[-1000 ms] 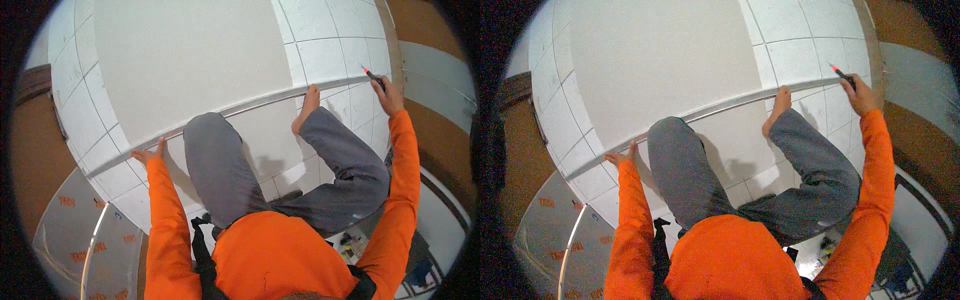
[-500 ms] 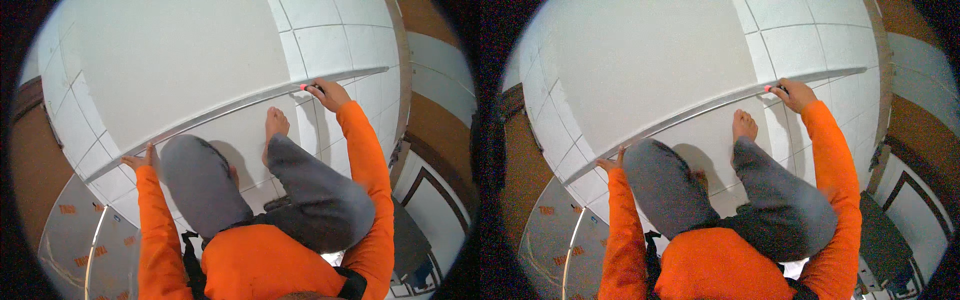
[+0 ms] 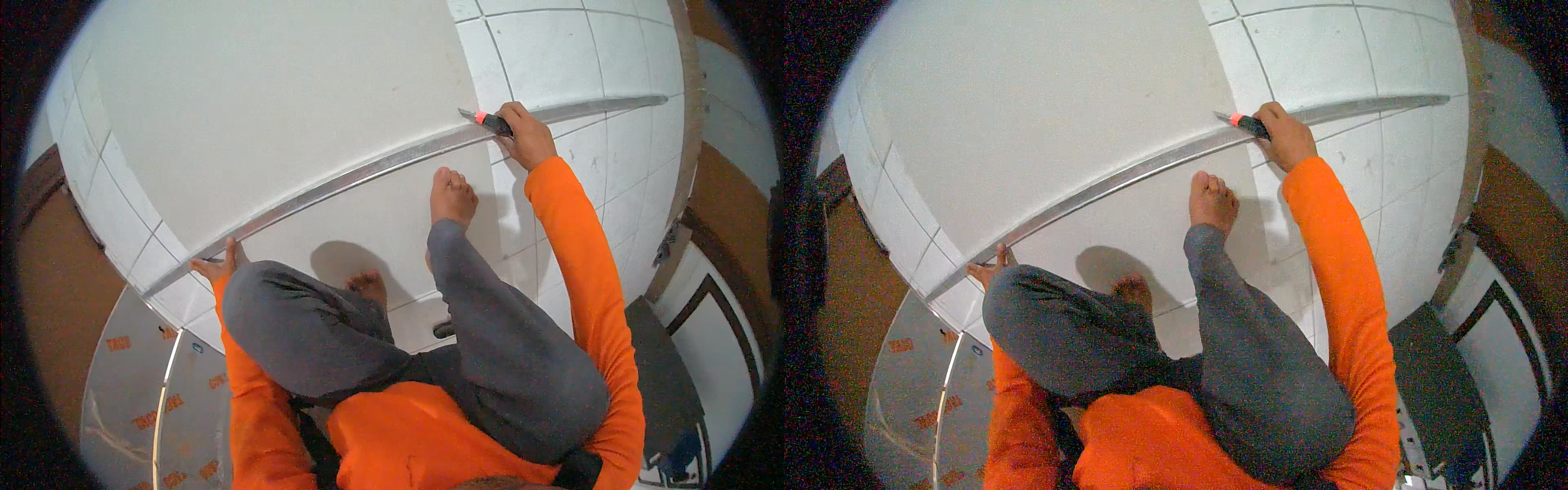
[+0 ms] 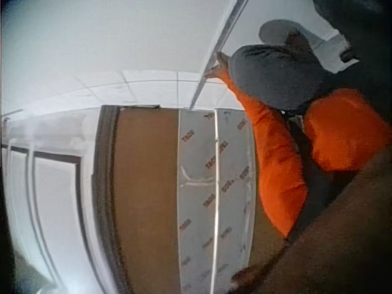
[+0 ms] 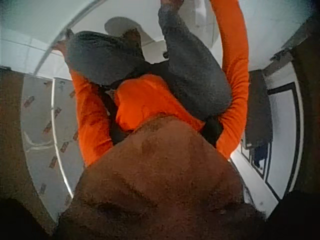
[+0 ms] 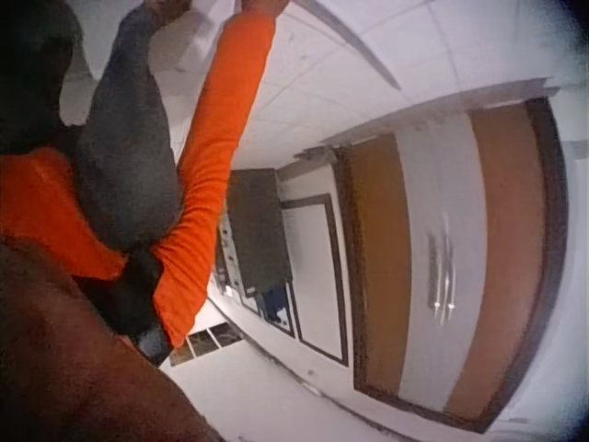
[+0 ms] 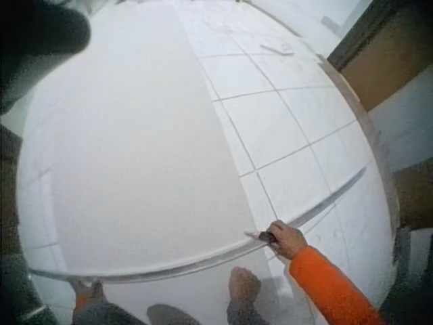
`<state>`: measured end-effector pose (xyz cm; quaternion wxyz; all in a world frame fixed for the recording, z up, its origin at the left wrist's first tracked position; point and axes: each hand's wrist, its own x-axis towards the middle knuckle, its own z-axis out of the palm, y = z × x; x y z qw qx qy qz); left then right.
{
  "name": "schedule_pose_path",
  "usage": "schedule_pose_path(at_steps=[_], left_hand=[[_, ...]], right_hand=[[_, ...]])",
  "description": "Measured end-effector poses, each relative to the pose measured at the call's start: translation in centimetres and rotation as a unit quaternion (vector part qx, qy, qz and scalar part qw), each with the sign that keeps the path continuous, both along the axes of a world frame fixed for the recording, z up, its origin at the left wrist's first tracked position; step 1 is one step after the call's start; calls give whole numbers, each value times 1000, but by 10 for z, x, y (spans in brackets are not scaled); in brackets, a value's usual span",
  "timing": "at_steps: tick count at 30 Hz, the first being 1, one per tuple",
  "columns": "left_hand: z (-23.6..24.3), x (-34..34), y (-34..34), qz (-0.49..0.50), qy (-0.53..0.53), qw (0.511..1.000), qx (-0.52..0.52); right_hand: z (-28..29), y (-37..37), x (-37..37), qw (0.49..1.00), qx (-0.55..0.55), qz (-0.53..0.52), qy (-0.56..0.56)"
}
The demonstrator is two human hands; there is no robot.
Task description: The person uses a measuring tape to mark lengths on a large board, then applies a metal trim strip and scores the board with a utility knife.
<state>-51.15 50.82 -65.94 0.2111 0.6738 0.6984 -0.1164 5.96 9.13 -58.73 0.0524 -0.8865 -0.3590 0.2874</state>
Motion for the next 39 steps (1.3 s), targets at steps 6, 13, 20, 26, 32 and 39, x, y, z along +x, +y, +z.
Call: schedule_pose_path(at_steps=[6, 13, 20, 26, 32, 39], left_hand=[[13, -11, -3, 23, -34, 997, 69], [55, -9, -2, 125, -217, 962, 106], [166, 99, 52, 17, -313, 947, 76], [231, 295, -43, -314, -443, 835, -90], [191, 303, -74, -436, -272, 803, -304], [193, 310, -62, -402, -253, 835, -277]], right_hand=[[6, -14, -5, 993, 96, -42, 58], [19, -78, -22, 987, 119, -108, 13], [-2, -128, -44, 972, 106, -209, -10], [6, -156, -81, 932, 105, -343, -44], [7, -135, -71, 911, 13, -408, -58], [5, -136, -32, 881, 30, -462, -99]])
